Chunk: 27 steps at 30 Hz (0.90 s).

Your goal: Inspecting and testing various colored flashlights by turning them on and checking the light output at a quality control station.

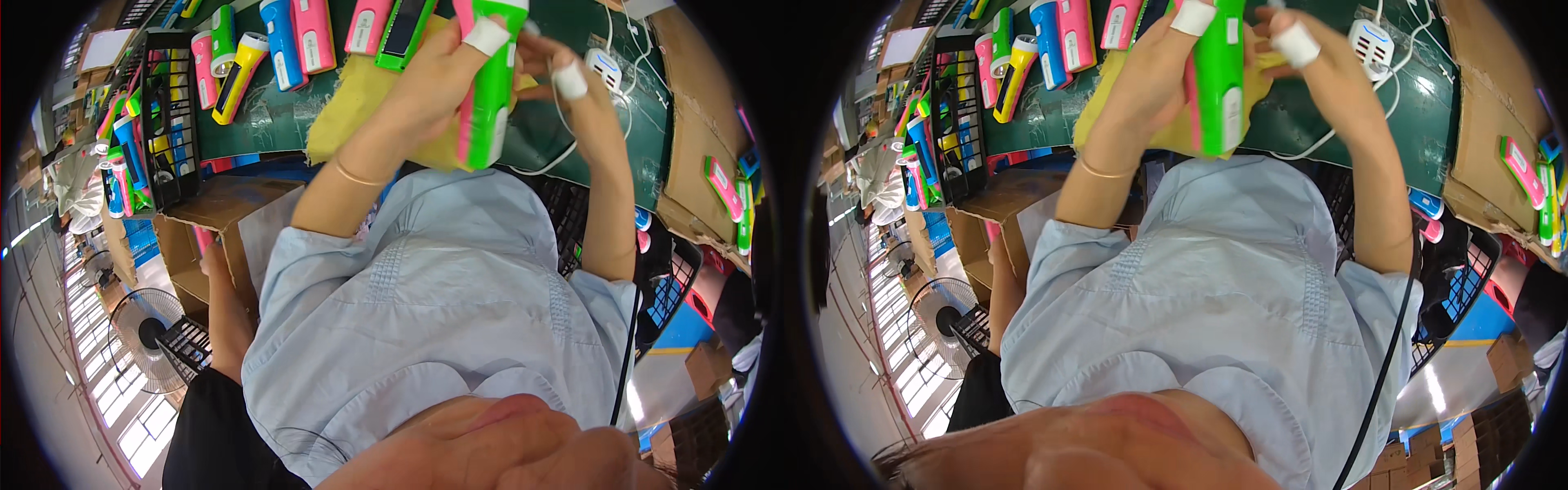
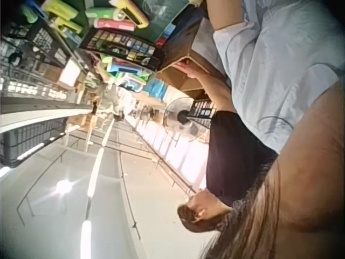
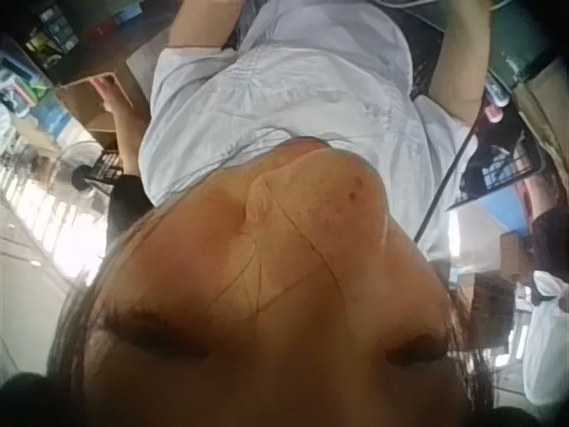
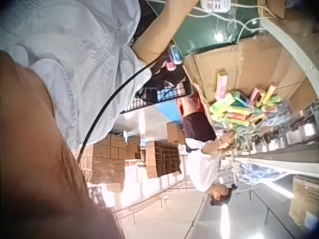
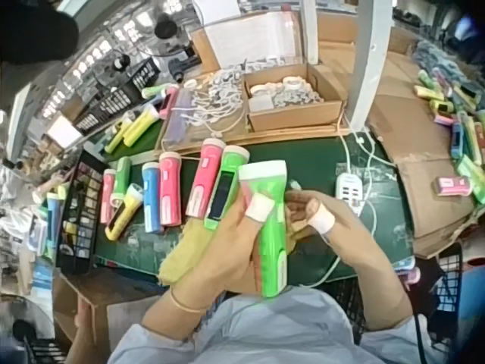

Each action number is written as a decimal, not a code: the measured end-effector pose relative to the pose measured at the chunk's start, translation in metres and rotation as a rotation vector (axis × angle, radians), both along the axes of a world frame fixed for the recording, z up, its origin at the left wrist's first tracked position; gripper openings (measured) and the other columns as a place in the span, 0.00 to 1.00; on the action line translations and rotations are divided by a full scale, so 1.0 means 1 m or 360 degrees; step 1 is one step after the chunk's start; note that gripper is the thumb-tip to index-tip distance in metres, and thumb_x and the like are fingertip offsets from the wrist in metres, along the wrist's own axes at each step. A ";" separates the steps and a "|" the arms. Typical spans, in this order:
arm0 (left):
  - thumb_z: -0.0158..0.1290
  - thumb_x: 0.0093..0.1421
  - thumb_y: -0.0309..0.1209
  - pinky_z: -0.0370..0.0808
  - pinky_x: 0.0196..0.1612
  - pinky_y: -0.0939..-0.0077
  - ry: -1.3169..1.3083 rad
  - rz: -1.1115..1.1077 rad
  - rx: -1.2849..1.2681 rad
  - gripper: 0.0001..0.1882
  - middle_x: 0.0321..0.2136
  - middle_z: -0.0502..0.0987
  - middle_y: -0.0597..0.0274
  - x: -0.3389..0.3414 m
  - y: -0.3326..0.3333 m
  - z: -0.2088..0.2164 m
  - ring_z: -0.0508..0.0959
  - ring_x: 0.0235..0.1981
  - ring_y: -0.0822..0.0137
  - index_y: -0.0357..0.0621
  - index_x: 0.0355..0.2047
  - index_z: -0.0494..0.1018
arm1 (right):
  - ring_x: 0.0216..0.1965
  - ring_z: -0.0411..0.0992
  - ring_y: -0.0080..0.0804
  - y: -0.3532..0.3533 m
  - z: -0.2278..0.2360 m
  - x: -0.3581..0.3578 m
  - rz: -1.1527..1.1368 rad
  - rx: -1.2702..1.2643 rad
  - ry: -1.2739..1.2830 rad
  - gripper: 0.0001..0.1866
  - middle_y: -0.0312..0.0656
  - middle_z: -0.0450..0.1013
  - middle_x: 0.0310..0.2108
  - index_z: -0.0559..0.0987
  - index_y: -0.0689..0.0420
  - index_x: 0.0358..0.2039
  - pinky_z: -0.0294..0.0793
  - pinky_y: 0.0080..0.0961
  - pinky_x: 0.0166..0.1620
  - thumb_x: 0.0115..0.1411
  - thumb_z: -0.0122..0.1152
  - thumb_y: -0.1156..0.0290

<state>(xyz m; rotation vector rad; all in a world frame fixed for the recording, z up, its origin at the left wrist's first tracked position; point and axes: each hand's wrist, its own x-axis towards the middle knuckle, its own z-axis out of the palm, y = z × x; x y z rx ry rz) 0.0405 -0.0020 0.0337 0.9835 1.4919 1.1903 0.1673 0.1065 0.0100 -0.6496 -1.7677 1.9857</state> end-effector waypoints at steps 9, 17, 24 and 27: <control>0.30 0.64 0.53 0.73 0.29 0.78 -0.1011 0.0828 0.0517 0.30 0.28 0.74 0.57 0.004 0.014 -0.003 0.74 0.26 0.69 0.38 0.38 0.70 | 0.29 0.63 0.21 -0.021 -0.013 0.009 0.0518 -0.0224 -0.0110 0.24 0.34 0.68 0.27 0.74 0.68 0.37 0.65 0.20 0.35 0.58 0.55 0.55; 0.31 0.64 0.43 0.72 0.29 0.77 0.0321 0.1031 0.0741 0.24 0.26 0.75 0.57 0.004 0.015 -0.030 0.74 0.25 0.66 0.37 0.34 0.71 | 0.38 0.67 0.22 -0.021 -0.032 -0.003 0.0413 -0.0297 0.0116 0.27 0.38 0.72 0.37 0.73 0.67 0.46 0.64 0.20 0.46 0.54 0.61 0.58; 0.30 0.61 0.54 0.75 0.31 0.70 -0.1644 0.0398 0.0868 0.32 0.26 0.76 0.53 -0.030 0.023 -0.027 0.76 0.26 0.60 0.37 0.38 0.71 | 0.35 0.72 0.26 -0.029 -0.020 -0.006 0.0579 -0.0597 -0.0009 0.27 0.40 0.73 0.32 0.72 0.67 0.41 0.70 0.22 0.34 0.57 0.54 0.51; 0.30 0.62 0.54 0.73 0.40 0.62 -0.1609 0.0553 0.0880 0.32 0.34 0.75 0.49 -0.034 0.019 -0.025 0.75 0.34 0.54 0.36 0.43 0.69 | 0.27 0.73 0.31 -0.039 -0.011 -0.002 -0.0136 0.0812 -0.0224 0.22 0.40 0.72 0.32 0.72 0.63 0.38 0.70 0.23 0.25 0.49 0.65 0.62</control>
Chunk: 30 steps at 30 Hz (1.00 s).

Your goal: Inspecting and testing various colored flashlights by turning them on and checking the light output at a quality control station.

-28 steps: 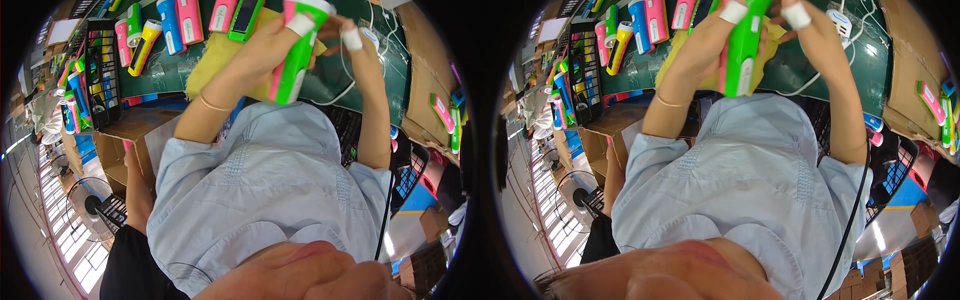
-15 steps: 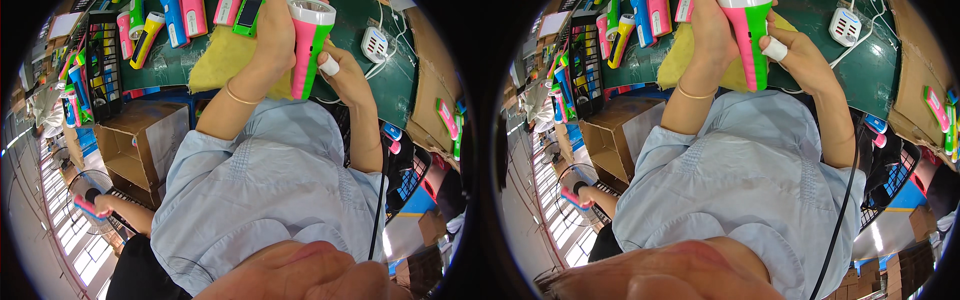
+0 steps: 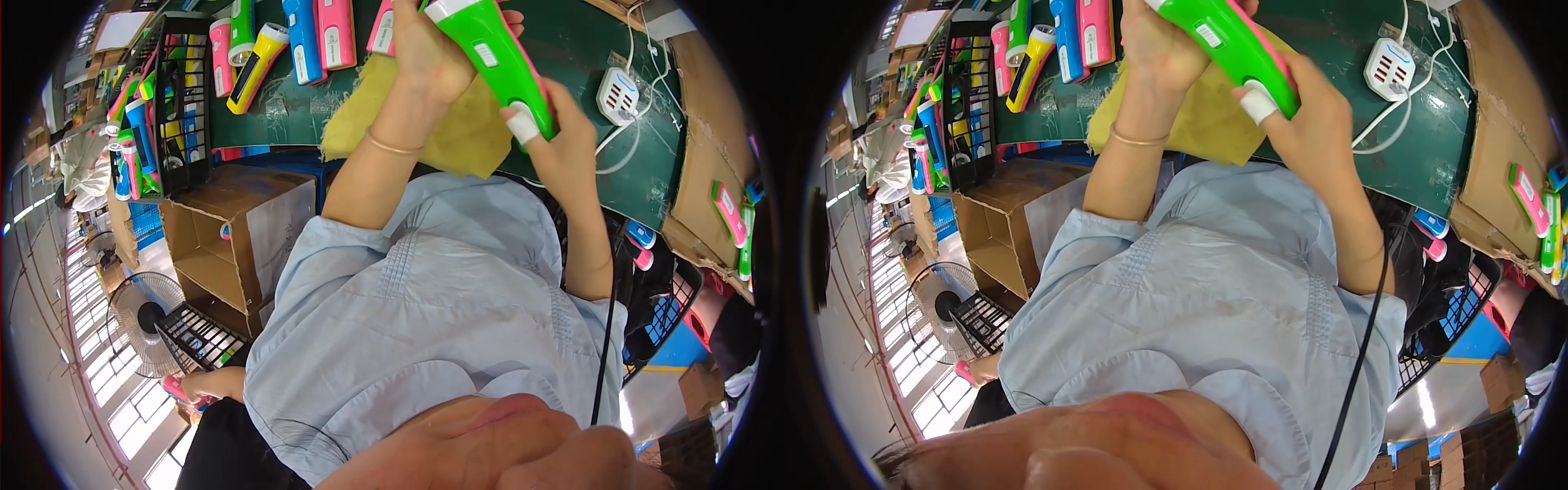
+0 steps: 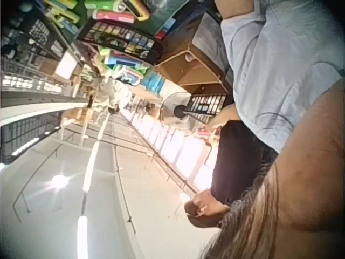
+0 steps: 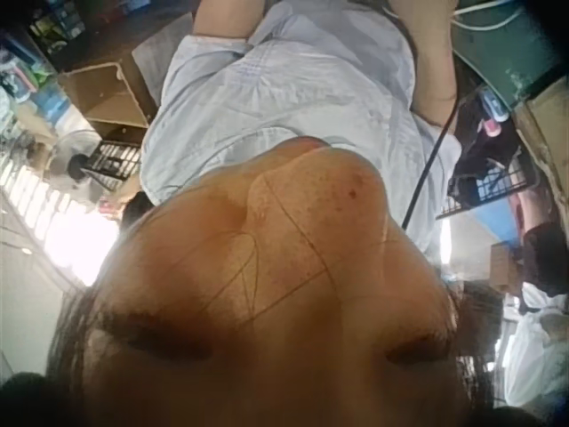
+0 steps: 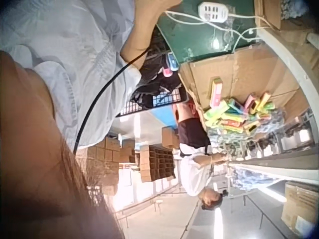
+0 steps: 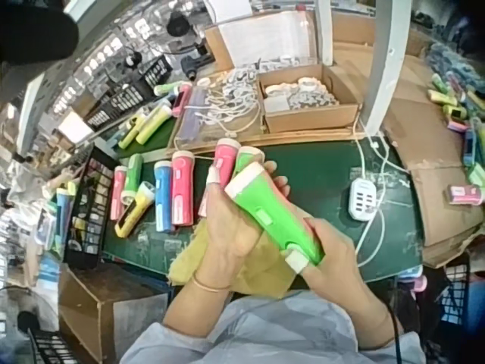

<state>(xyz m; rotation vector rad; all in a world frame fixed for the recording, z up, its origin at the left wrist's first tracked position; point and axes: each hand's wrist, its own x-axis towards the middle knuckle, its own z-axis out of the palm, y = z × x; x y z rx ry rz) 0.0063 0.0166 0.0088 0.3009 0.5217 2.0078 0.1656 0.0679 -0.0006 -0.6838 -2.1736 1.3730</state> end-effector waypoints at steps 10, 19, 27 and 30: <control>0.39 0.61 0.50 0.71 0.44 0.64 -0.0348 -0.0023 0.0114 0.27 0.37 0.72 0.52 0.023 -0.009 -0.002 0.73 0.39 0.58 0.35 0.44 0.64 | 0.26 0.71 0.37 -0.002 -0.007 0.005 -0.0387 0.1103 0.0044 0.19 0.41 0.71 0.29 0.73 0.57 0.36 0.71 0.28 0.27 0.42 0.67 0.69; 0.49 0.53 0.31 0.71 0.37 0.70 0.2265 0.0948 -0.1281 0.17 0.32 0.74 0.52 -0.249 -0.007 -0.005 0.75 0.34 0.59 0.34 0.41 0.67 | 0.32 0.74 0.39 0.127 0.004 0.078 -0.1734 0.1081 -0.0210 0.20 0.49 0.74 0.37 0.73 0.66 0.44 0.72 0.30 0.33 0.53 0.58 0.67; 0.55 0.45 0.38 0.72 0.41 0.61 0.3212 0.0555 -0.2843 0.22 0.35 0.76 0.42 -0.496 -0.033 -0.058 0.75 0.39 0.48 0.34 0.37 0.73 | 0.14 0.52 0.10 0.062 -0.012 0.034 -0.0461 -0.1023 0.0354 0.12 0.28 0.60 0.16 0.76 0.66 0.38 0.45 0.11 0.16 0.57 0.54 0.72; 0.63 0.38 0.43 0.73 0.39 0.62 0.3137 0.0238 -0.2934 0.30 0.37 0.75 0.42 -0.461 -0.026 -0.038 0.76 0.38 0.50 0.36 0.39 0.73 | 0.14 0.54 0.11 0.043 -0.006 -0.001 -0.0167 -0.1073 0.0190 0.08 0.29 0.63 0.19 0.78 0.63 0.36 0.48 0.09 0.17 0.57 0.52 0.78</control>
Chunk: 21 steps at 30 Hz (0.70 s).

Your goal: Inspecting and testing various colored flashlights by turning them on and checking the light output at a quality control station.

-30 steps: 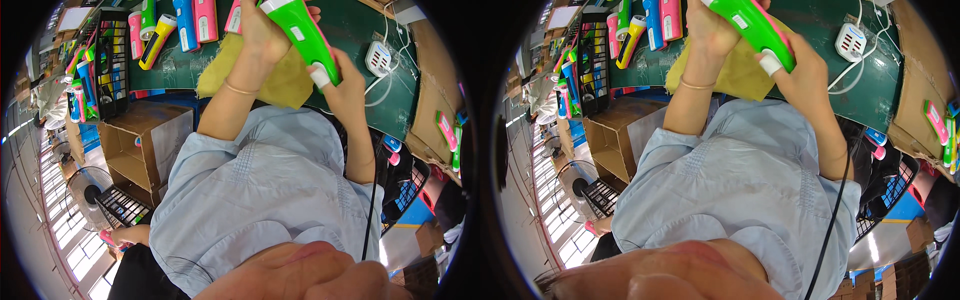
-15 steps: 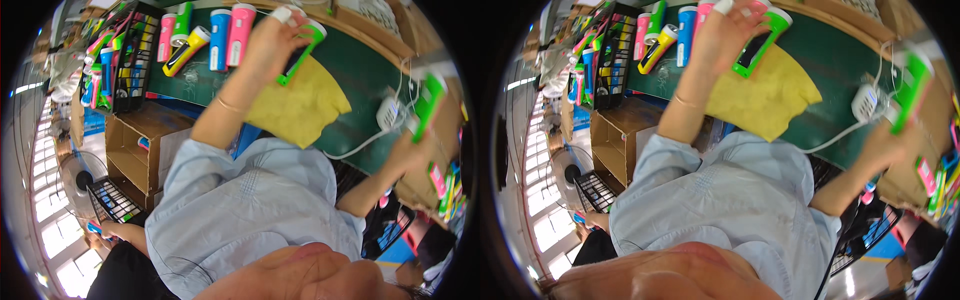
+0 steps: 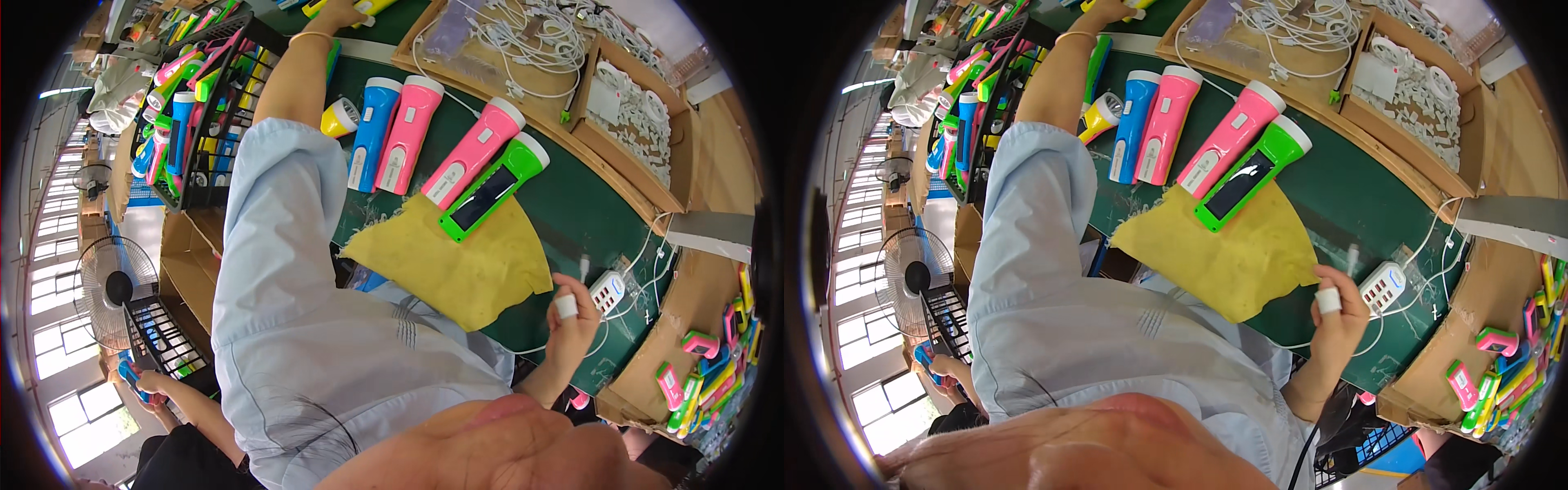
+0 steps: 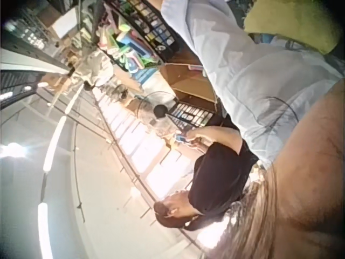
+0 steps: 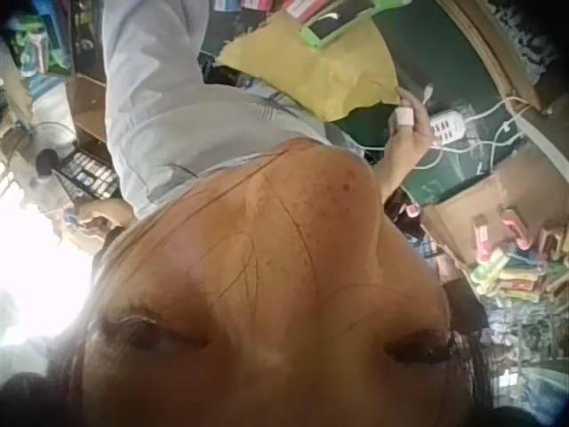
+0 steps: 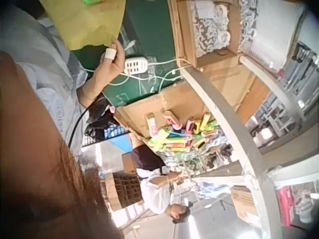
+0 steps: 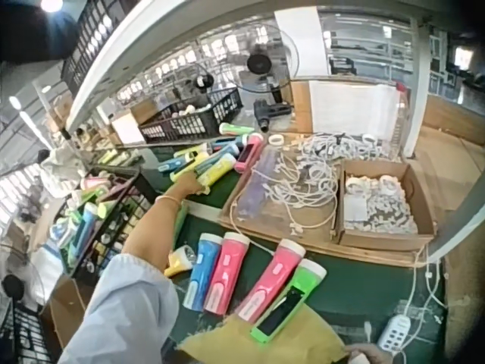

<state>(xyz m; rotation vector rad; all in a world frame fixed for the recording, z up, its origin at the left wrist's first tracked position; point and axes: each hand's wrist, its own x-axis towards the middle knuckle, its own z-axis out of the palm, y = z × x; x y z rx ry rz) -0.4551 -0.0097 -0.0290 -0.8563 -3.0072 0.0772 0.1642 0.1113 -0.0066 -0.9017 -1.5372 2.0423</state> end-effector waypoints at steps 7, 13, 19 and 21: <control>0.56 0.50 0.32 0.72 0.34 0.57 0.0382 -0.0533 0.1162 0.22 0.38 0.70 0.42 0.157 -0.005 0.070 0.73 0.33 0.41 0.37 0.43 0.61 | 0.17 0.61 0.13 -0.026 -0.013 -0.004 0.0292 0.0251 -0.0175 0.08 0.32 0.67 0.21 0.78 0.62 0.37 0.55 0.10 0.19 0.58 0.53 0.76; 0.50 0.58 0.31 0.75 0.19 0.74 -0.1625 -0.0653 0.1783 0.17 0.19 0.75 0.55 0.369 -0.014 0.076 0.78 0.19 0.64 0.34 0.41 0.59 | 0.48 0.67 0.34 -0.043 0.017 -0.057 0.0158 0.0090 0.0593 0.26 0.47 0.65 0.49 0.64 0.67 0.52 0.65 0.27 0.49 0.59 0.53 0.63; 0.47 0.61 0.35 0.76 0.30 0.74 -0.2913 -0.1117 0.1534 0.16 0.32 0.72 0.58 0.487 -0.045 0.022 0.76 0.31 0.68 0.39 0.44 0.61 | 0.41 0.70 0.31 -0.070 0.062 -0.020 -0.0556 -0.0171 0.1231 0.17 0.48 0.69 0.41 0.66 0.64 0.48 0.72 0.27 0.43 0.57 0.48 0.74; 0.49 0.58 0.48 0.68 0.48 0.69 -0.2447 -0.1088 0.1853 0.28 0.40 0.70 0.57 0.490 -0.047 0.014 0.71 0.45 0.65 0.37 0.49 0.61 | 0.37 0.71 0.31 -0.069 0.056 -0.006 -0.0353 0.0551 0.0412 0.16 0.47 0.70 0.37 0.69 0.63 0.44 0.71 0.24 0.37 0.56 0.51 0.70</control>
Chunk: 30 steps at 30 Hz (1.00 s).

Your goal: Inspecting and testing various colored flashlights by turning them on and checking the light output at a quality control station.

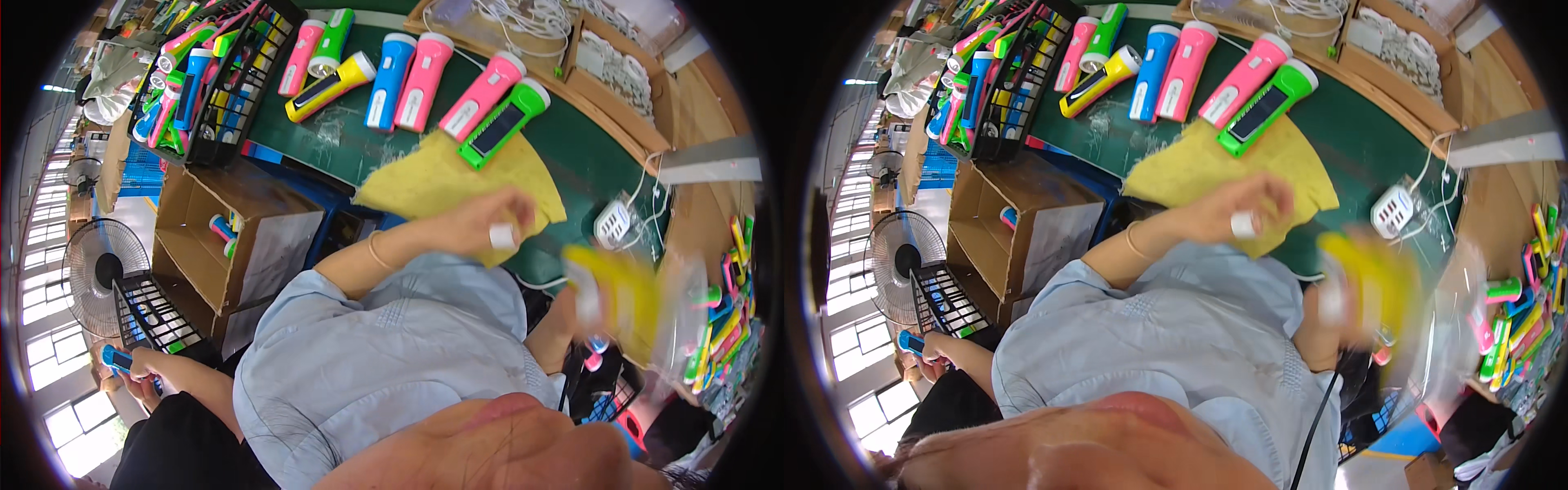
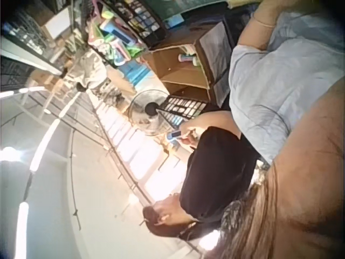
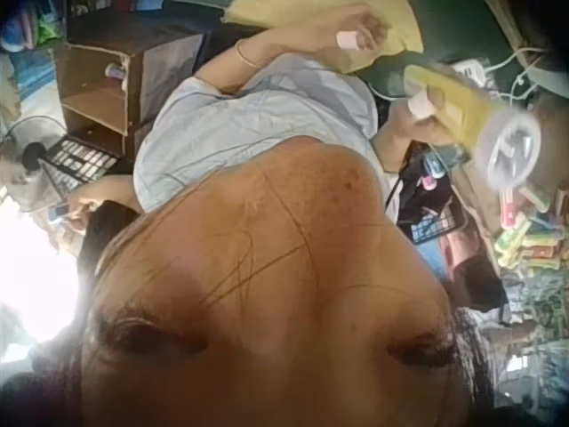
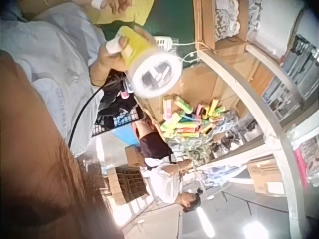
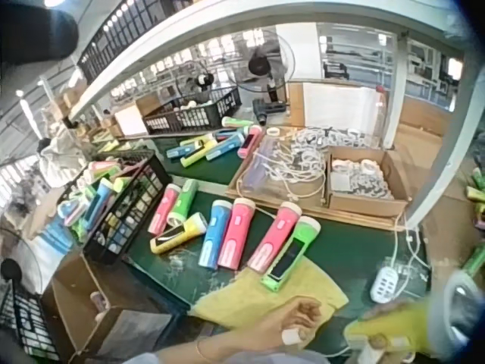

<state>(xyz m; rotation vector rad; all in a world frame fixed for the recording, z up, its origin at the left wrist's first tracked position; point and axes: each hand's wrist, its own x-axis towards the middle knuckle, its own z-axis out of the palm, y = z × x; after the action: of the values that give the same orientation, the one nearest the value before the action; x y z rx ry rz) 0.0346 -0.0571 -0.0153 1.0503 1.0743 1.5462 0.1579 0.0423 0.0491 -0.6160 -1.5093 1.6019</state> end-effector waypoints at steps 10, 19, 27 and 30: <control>0.55 0.53 0.30 0.74 0.43 0.63 -0.0964 0.0402 -0.0204 0.19 0.30 0.72 0.57 0.004 0.027 0.012 0.75 0.32 0.64 0.41 0.43 0.62 | 0.26 0.64 0.17 0.008 -0.085 0.035 0.0316 -0.0007 -0.0493 0.17 0.37 0.68 0.28 0.67 0.61 0.52 0.62 0.13 0.28 0.63 0.43 0.71; 0.51 0.57 0.36 0.74 0.25 0.69 -0.1204 0.0195 -0.0357 0.16 0.26 0.71 0.56 -0.010 0.057 0.027 0.74 0.22 0.64 0.39 0.39 0.63 | 0.17 0.57 0.14 0.018 -0.068 0.049 0.0423 -0.0581 -0.0462 0.18 0.32 0.64 0.18 0.66 0.62 0.52 0.54 0.11 0.21 0.63 0.41 0.72; 0.49 0.52 0.26 0.74 0.24 0.68 -0.0581 0.0430 -0.0442 0.12 0.25 0.71 0.55 -0.023 0.077 0.036 0.75 0.21 0.62 0.36 0.37 0.64 | 0.21 0.56 0.13 0.030 -0.067 0.046 0.0534 -0.0658 -0.0207 0.11 0.29 0.62 0.22 0.72 0.63 0.43 0.53 0.10 0.24 0.60 0.48 0.75; 0.46 0.57 0.37 0.75 0.35 0.69 0.0383 0.0341 -0.0641 0.17 0.29 0.74 0.53 -0.040 0.079 0.044 0.76 0.31 0.61 0.32 0.37 0.66 | 0.22 0.57 0.12 0.037 -0.062 0.040 0.0362 -0.0471 -0.0186 0.13 0.27 0.62 0.22 0.75 0.63 0.43 0.53 0.10 0.24 0.59 0.50 0.76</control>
<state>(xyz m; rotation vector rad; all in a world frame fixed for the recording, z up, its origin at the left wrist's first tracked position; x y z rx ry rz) -0.0057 0.0215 0.0291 0.8744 1.6313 1.3078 0.1984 0.0792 -0.0126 -0.7321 -1.4794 2.0176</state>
